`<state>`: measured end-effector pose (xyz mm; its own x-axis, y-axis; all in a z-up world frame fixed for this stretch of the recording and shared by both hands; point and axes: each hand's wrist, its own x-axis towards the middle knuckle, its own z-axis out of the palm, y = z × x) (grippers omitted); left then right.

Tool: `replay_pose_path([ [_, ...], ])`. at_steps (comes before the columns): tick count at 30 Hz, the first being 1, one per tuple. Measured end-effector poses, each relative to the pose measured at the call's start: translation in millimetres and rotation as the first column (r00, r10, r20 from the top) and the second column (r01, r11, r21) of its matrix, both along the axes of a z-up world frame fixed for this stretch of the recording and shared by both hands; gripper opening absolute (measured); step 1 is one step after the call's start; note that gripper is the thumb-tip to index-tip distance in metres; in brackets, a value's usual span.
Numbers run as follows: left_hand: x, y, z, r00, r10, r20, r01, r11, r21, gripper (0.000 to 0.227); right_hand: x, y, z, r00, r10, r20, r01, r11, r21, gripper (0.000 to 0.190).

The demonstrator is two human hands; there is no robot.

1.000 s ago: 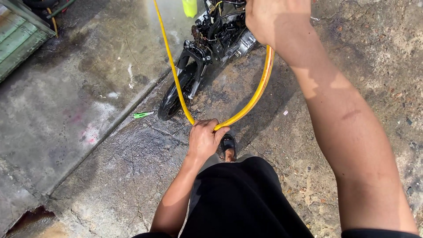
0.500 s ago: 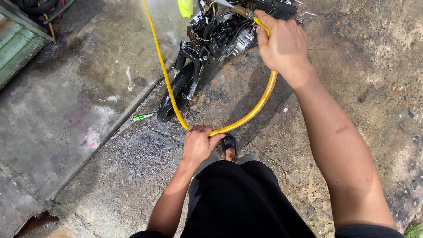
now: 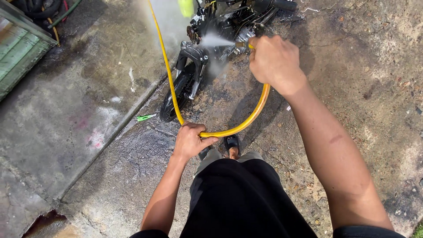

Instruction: Rinsing a disassembled motorcycle with a high-pressure water hose to remove soap and dirt.

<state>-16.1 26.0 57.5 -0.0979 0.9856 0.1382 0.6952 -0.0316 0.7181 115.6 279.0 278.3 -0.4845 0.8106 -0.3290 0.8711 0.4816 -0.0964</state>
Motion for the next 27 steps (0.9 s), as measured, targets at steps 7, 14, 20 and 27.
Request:
replay_pose_path([
  [7,-20,-41,7,0.998,-0.051,-0.045,0.032,0.940,-0.341,0.060,10,-52,-147,0.966,-0.233,-0.114,0.174,0.907,-0.383,0.050],
  [14,12,-3,33,0.986,-0.138,-0.098,0.053,0.801,-0.596,0.060,14,-114,-256,0.822,-0.553,-0.136,0.407,0.738,-0.538,0.048],
  [20,42,4,-24,0.964,-0.264,-0.034,0.149,0.643,-0.751,0.040,26,-153,-326,0.782,-0.624,-0.009,0.478,0.609,-0.633,0.041],
  [27,73,-27,-81,0.956,-0.264,-0.127,0.069,0.626,-0.777,0.041,39,-163,-362,0.859,-0.496,0.125,0.468,0.664,-0.583,0.040],
])
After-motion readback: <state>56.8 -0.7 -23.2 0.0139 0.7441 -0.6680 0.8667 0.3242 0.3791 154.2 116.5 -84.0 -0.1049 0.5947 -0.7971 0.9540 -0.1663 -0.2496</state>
